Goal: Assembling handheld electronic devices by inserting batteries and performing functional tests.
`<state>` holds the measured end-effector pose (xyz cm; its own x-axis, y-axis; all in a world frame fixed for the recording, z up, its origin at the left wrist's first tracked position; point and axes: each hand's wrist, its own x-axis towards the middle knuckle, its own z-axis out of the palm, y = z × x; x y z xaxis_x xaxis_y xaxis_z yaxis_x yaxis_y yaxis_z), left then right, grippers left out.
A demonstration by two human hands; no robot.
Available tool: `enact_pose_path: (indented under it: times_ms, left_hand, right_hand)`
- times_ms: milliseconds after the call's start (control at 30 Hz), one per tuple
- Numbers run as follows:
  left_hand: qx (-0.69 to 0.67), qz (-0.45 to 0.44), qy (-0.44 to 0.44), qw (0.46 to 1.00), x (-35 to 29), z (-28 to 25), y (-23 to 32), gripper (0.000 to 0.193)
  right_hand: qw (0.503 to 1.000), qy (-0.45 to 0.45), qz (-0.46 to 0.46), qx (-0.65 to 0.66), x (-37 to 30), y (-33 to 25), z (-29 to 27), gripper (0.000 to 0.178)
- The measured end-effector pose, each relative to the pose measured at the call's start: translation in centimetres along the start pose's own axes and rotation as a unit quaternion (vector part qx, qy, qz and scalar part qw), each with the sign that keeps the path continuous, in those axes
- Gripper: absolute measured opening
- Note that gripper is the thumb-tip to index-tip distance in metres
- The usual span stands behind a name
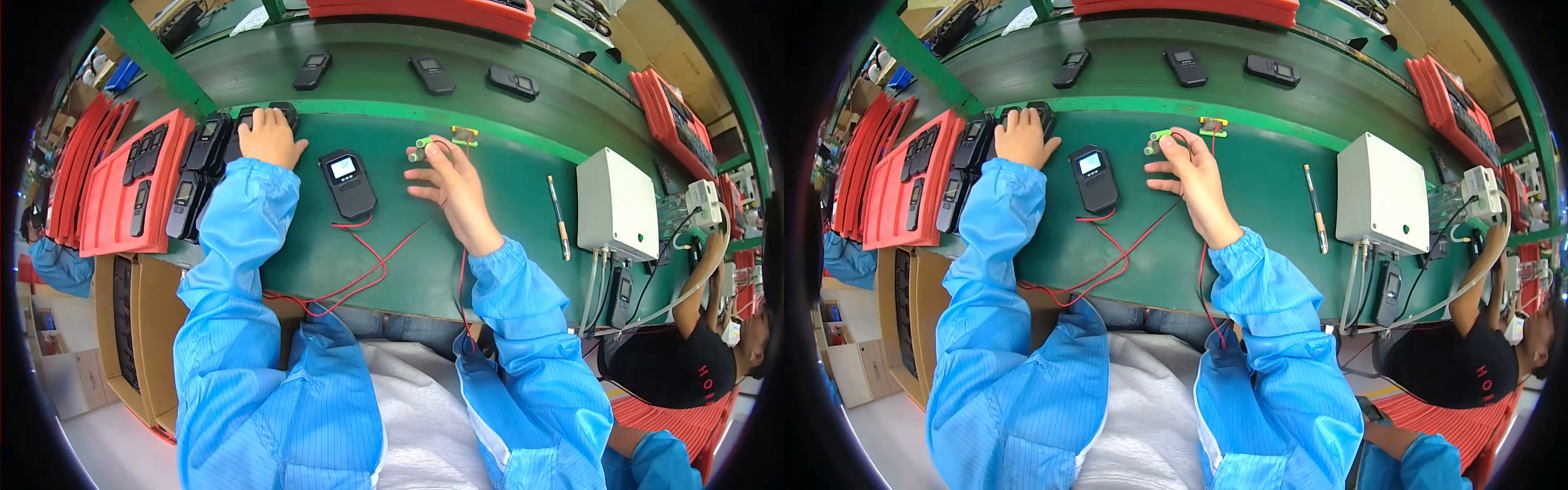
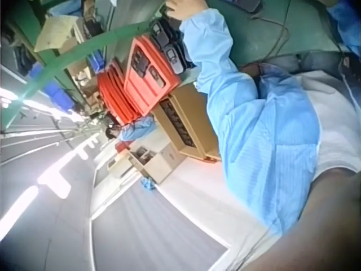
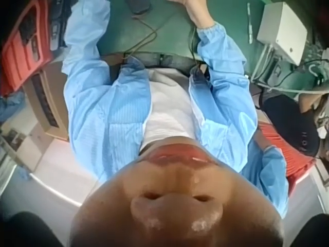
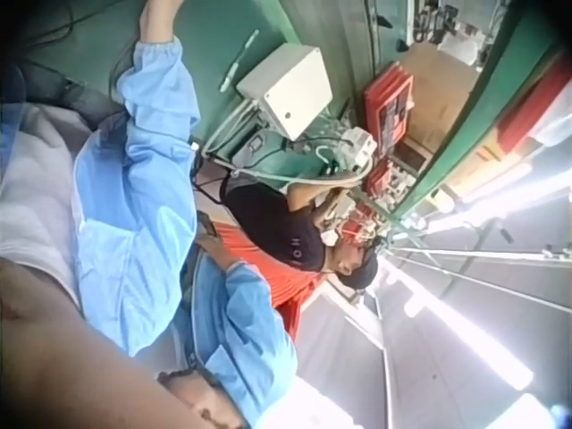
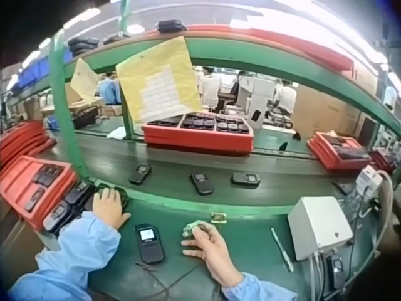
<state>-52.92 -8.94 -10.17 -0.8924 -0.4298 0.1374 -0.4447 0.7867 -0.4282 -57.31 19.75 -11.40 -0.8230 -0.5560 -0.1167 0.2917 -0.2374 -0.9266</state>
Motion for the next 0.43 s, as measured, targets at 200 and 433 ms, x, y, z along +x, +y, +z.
enact_pose_path:
  times_ms: [200,433]
  left_hand:
    - [-0.133,0.039,0.053,0.989,-0.5,0.7,0.3,0.068]
    - [-0.792,0.175,-0.087,0.579,-2.9,-3.2,2.4,0.088]
  right_hand:
    - [0.999,-0.030,0.015,-0.006,0.0,0.4,0.2,0.049]
    - [0.994,-0.009,-0.011,-0.111,0.1,0.7,0.3,0.054]
